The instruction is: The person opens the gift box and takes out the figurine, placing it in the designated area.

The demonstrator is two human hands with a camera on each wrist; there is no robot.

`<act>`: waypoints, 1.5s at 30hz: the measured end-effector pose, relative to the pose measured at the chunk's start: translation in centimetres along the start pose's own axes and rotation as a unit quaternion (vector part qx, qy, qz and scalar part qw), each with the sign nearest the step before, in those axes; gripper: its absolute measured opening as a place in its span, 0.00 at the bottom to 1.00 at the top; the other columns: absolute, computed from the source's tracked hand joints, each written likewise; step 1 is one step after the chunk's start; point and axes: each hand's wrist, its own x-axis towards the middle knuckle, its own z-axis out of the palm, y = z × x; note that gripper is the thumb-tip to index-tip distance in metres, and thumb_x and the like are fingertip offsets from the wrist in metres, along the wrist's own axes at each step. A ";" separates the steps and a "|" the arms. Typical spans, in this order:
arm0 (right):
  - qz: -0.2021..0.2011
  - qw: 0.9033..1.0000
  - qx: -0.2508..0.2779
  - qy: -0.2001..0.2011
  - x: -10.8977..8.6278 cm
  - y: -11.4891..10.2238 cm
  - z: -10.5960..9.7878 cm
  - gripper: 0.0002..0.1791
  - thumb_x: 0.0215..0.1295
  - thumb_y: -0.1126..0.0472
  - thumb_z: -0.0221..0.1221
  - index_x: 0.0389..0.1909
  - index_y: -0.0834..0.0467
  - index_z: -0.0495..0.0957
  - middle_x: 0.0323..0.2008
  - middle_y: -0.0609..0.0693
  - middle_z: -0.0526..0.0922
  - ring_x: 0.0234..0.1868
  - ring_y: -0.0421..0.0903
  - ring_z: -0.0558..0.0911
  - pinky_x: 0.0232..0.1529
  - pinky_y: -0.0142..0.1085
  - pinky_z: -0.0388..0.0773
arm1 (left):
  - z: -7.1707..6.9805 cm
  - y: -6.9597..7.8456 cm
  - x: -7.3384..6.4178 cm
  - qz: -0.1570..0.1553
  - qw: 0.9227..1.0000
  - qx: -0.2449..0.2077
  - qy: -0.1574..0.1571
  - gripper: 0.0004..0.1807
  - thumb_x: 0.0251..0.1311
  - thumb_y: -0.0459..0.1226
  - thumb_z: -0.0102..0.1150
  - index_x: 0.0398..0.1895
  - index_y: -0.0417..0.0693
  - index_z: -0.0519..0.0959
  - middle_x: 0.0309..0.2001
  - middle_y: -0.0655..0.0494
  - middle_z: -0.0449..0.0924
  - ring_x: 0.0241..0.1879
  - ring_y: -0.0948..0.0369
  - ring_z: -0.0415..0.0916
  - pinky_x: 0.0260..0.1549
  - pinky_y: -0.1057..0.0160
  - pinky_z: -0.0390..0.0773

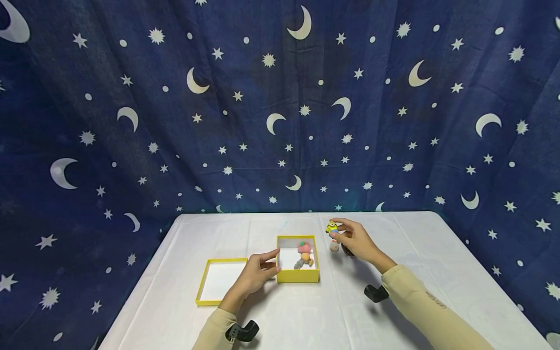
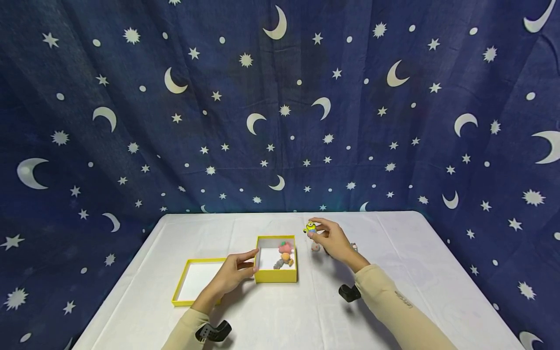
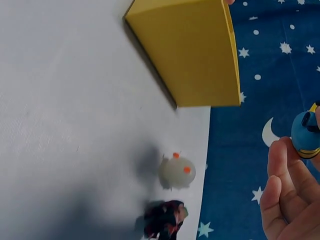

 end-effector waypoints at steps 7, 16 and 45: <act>-0.001 1.000 0.002 -0.002 -0.8 -0.4 -1.1 0.28 0.67 0.60 0.59 0.65 0.65 0.68 0.52 0.71 0.80 0.33 0.38 0.83 0.33 0.31 0.81 | -0.2 0.6 -0.3 0.004 1.000 -0.001 -0.001 0.28 0.62 0.33 0.60 0.66 0.39 0.69 0.66 0.35 0.69 0.58 0.41 0.76 0.54 0.52 0.80; 0.005 1.000 0.017 0.014 -0.7 3.1 -1.9 0.29 0.65 0.57 0.61 0.65 0.63 0.69 0.50 0.69 0.81 0.35 0.48 0.87 0.37 0.37 0.83 | 0.0 -1.6 0.5 -0.001 1.000 0.006 -0.003 0.30 0.62 0.38 0.62 0.68 0.42 0.68 0.67 0.39 0.70 0.59 0.46 0.77 0.55 0.53 0.79; 0.033 0.999 -0.019 0.033 -2.6 6.4 -6.8 0.29 0.62 0.64 0.63 0.62 0.72 0.69 0.55 0.76 0.74 0.34 0.36 0.84 0.32 0.32 0.82 | 0.1 -1.4 0.5 -0.004 1.000 -0.002 0.000 0.30 0.62 0.37 0.62 0.68 0.42 0.68 0.67 0.40 0.70 0.59 0.45 0.77 0.55 0.53 0.79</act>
